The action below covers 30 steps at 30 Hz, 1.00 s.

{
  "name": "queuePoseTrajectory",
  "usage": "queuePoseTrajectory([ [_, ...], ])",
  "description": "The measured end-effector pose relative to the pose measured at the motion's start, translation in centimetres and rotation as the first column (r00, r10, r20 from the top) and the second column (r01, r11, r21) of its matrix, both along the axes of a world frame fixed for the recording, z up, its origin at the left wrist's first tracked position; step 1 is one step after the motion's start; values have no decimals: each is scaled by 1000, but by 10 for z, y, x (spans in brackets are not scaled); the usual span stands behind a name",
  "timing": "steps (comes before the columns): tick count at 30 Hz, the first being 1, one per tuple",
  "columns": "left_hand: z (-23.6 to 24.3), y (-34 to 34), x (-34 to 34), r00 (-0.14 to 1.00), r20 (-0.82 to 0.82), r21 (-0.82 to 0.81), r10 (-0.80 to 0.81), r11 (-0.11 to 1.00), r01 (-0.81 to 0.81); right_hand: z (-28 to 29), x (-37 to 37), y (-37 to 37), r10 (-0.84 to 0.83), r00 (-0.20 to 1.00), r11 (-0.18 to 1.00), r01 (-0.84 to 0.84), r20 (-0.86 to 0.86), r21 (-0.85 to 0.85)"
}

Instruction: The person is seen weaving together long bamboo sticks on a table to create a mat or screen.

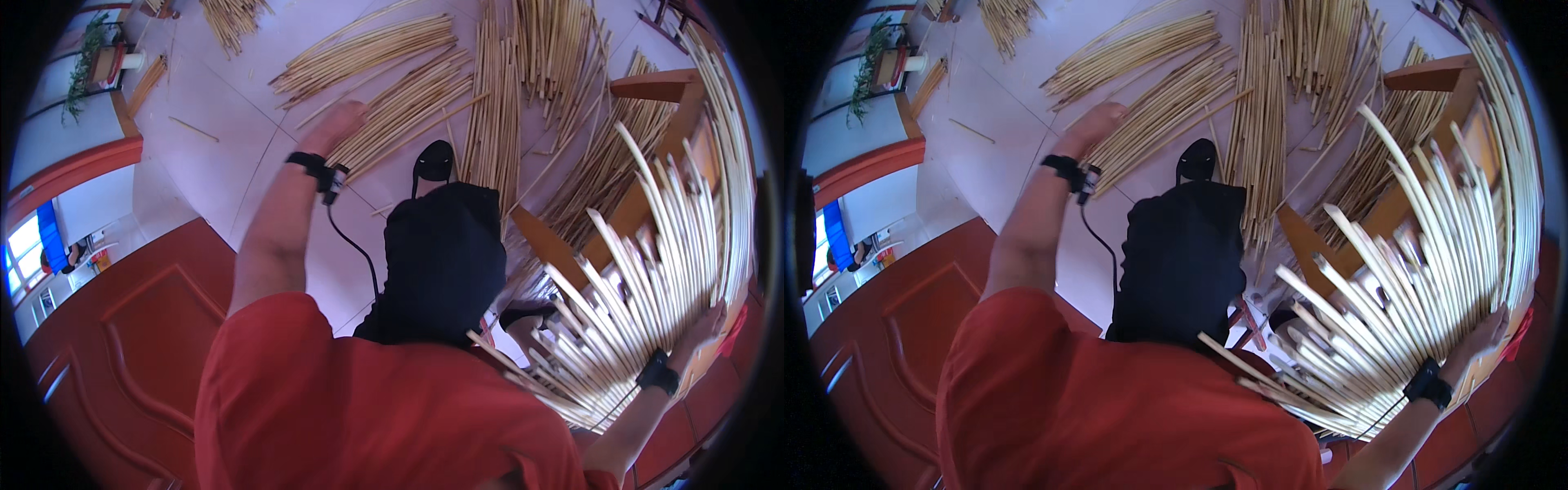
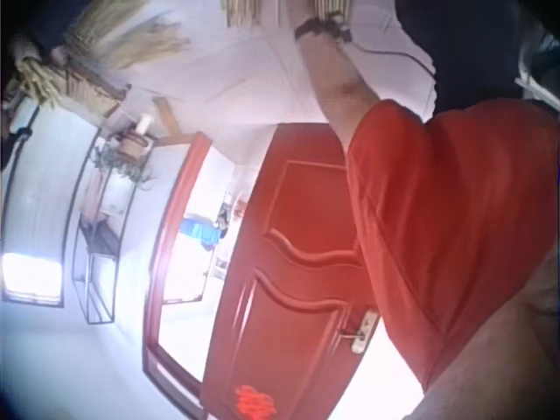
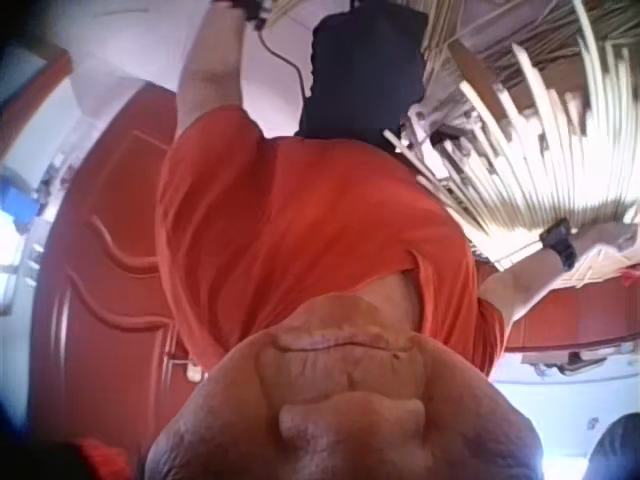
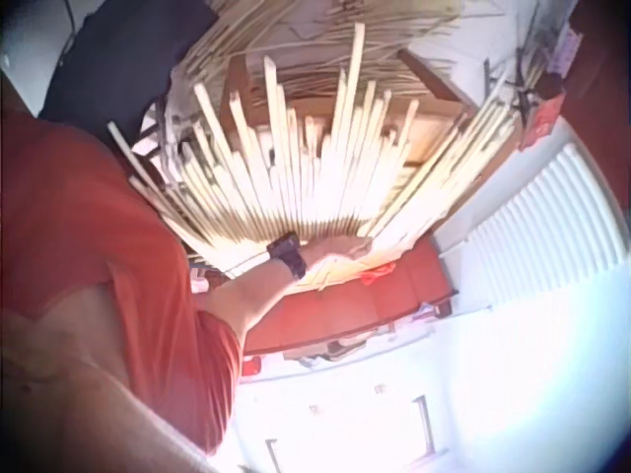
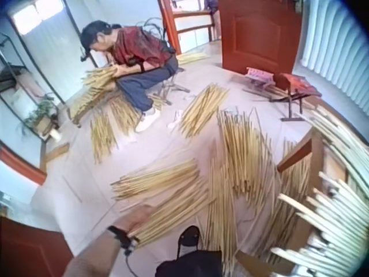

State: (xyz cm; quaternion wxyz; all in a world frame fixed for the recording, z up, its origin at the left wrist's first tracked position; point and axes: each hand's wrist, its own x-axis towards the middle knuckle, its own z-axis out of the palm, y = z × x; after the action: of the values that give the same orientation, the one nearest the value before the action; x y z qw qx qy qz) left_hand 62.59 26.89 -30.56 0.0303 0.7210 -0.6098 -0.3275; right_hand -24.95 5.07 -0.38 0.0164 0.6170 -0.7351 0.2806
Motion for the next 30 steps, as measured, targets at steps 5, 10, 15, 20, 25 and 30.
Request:
queuePoseTrajectory([
  [5,-55,31,-117,966,227,-44,124,992,-117,25,8,17,-120,981,992,124,-150,17],
  [10,-80,57,-137,893,281,-245,352,926,-289,21,13,13,153,899,981,-190,-410,-50],
  [15,-85,60,-143,854,261,-144,450,893,-426,27,59,18,-173,977,982,181,127,-51],
  [20,-104,66,-131,876,96,-305,473,852,-427,27,61,15,-329,913,944,322,240,67],
  [25,-89,79,-111,904,37,-318,425,863,-393,23,61,18,-247,941,967,254,231,-2],
  [30,-71,83,-111,875,179,-294,449,874,-388,32,80,20,-303,932,953,299,199,49],
])
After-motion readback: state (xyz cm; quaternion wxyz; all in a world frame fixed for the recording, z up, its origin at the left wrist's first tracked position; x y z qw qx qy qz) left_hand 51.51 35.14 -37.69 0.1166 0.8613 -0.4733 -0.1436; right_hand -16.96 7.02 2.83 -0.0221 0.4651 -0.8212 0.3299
